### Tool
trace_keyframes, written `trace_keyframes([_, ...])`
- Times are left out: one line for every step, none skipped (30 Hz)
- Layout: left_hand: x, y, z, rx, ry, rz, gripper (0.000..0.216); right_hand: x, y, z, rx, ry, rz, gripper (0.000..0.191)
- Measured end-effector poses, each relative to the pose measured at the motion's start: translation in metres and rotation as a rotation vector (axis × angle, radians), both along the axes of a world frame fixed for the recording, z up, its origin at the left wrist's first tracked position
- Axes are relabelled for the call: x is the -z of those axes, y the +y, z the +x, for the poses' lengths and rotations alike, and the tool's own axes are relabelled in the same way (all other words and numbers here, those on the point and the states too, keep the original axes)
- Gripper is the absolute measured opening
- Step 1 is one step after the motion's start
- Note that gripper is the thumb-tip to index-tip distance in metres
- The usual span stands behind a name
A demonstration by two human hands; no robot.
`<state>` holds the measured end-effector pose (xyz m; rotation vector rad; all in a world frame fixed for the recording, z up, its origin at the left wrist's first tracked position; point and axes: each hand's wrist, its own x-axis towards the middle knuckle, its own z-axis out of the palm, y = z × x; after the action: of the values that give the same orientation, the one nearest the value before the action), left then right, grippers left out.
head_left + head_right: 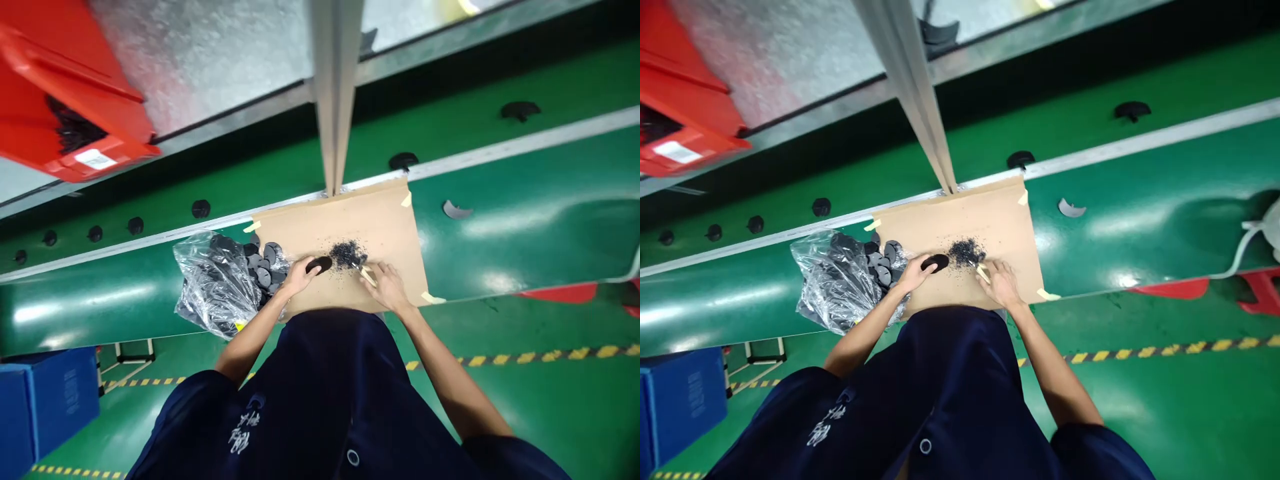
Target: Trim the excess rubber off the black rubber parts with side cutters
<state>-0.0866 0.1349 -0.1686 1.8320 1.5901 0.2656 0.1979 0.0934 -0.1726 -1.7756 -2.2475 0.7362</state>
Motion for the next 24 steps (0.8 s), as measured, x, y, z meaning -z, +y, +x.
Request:
trace_keyframes([0.001,0.005,-0.011,-0.048,0.009,0.021,0.026,0.005,-0.005,-0.002,-0.020,0.006,0.023,0.044])
trace_keyframes([0.001,0.013,-0.023,-0.100,0.021,0.048,0.030,0.012,-0.010,-0.004,-0.026,0.011,0.063,0.045])
trace_keyframes([0.001,0.024,-0.037,-0.153,0.035,0.079,0.036,0.019,-0.015,-0.006,-0.033,0.005,0.099,0.045])
trace_keyframes([-0.001,0.039,-0.051,-0.207,0.051,0.114,0.042,0.027,-0.020,-0.008,-0.052,0.000,0.120,0.044])
trace_keyframes([-0.004,0.057,-0.065,-0.258,0.069,0.150,0.047,0.034,-0.024,-0.010,-0.049,0.003,0.141,0.043])
trace_keyframes([-0.008,0.076,-0.079,-0.305,0.088,0.183,0.049,0.040,-0.028,-0.012,-0.064,0.010,0.156,0.043])
trace_keyframes([-0.013,0.096,-0.092,-0.343,0.105,0.211,0.049,0.044,-0.032,-0.014,-0.067,0.013,0.168,0.043])
trace_keyframes([-0.018,0.116,-0.102,-0.370,0.121,0.233,0.046,0.047,-0.036,-0.014,-0.066,0.015,0.178,0.042])
trace_keyframes([-0.022,0.135,-0.110,-0.384,0.136,0.250,0.043,0.048,-0.039,-0.015,-0.066,0.013,0.185,0.042])
trace_keyframes([-0.025,0.152,-0.116,-0.385,0.148,0.260,0.041,0.048,-0.042,-0.015,-0.063,0.009,0.190,0.042])
trace_keyframes([-0.027,0.168,-0.120,-0.375,0.159,0.264,0.040,0.048,-0.044,-0.015,-0.061,0.003,0.191,0.043])
trace_keyframes([-0.028,0.180,-0.122,-0.355,0.169,0.263,0.040,0.048,-0.046,-0.015,-0.060,-0.003,0.190,0.043])
trace_keyframes([-0.027,0.191,-0.122,-0.328,0.178,0.257,0.041,0.047,-0.048,-0.015,-0.056,-0.008,0.188,0.043])
trace_keyframes([-0.026,0.199,-0.122,-0.300,0.187,0.247,0.042,0.048,-0.049,-0.015,-0.050,-0.011,0.186,0.044])
trace_keyframes([-0.024,0.205,-0.121,-0.276,0.198,0.235,0.042,0.049,-0.050,-0.015,-0.040,-0.012,0.185,0.045])
trace_keyframes([-0.021,0.210,-0.121,-0.260,0.212,0.223,0.041,0.050,-0.051,-0.016,-0.027,-0.012,0.185,0.046])
trace_keyframes([-0.019,0.214,-0.120,-0.252,0.226,0.212,0.038,0.051,-0.053,-0.016,-0.015,-0.013,0.187,0.046])
trace_keyframes([-0.017,0.217,-0.119,-0.250,0.240,0.202,0.034,0.053,-0.055,-0.017,-0.005,-0.015,0.189,0.047])
trace_keyframes([-0.016,0.220,-0.119,-0.252,0.252,0.195,0.030,0.053,-0.057,-0.017,-0.001,-0.019,0.187,0.048])
trace_keyframes([-0.015,0.222,-0.118,-0.254,0.260,0.190,0.027,0.052,-0.060,-0.018,-0.001,-0.024,0.183,0.048])
trace_keyframes([-0.015,0.224,-0.118,-0.253,0.263,0.186,0.025,0.050,-0.063,-0.018,-0.006,-0.029,0.175,0.048])
trace_keyframes([-0.016,0.226,-0.118,-0.251,0.263,0.184,0.024,0.046,-0.065,-0.018,-0.014,-0.031,0.168,0.049])
trace_keyframes([-0.016,0.226,-0.118,-0.247,0.258,0.185,0.023,0.041,-0.066,-0.018,-0.021,-0.028,0.164,0.050])
trace_keyframes([-0.017,0.226,-0.118,-0.246,0.252,0.187,0.023,0.034,-0.064,-0.018,-0.022,-0.020,0.162,0.051])
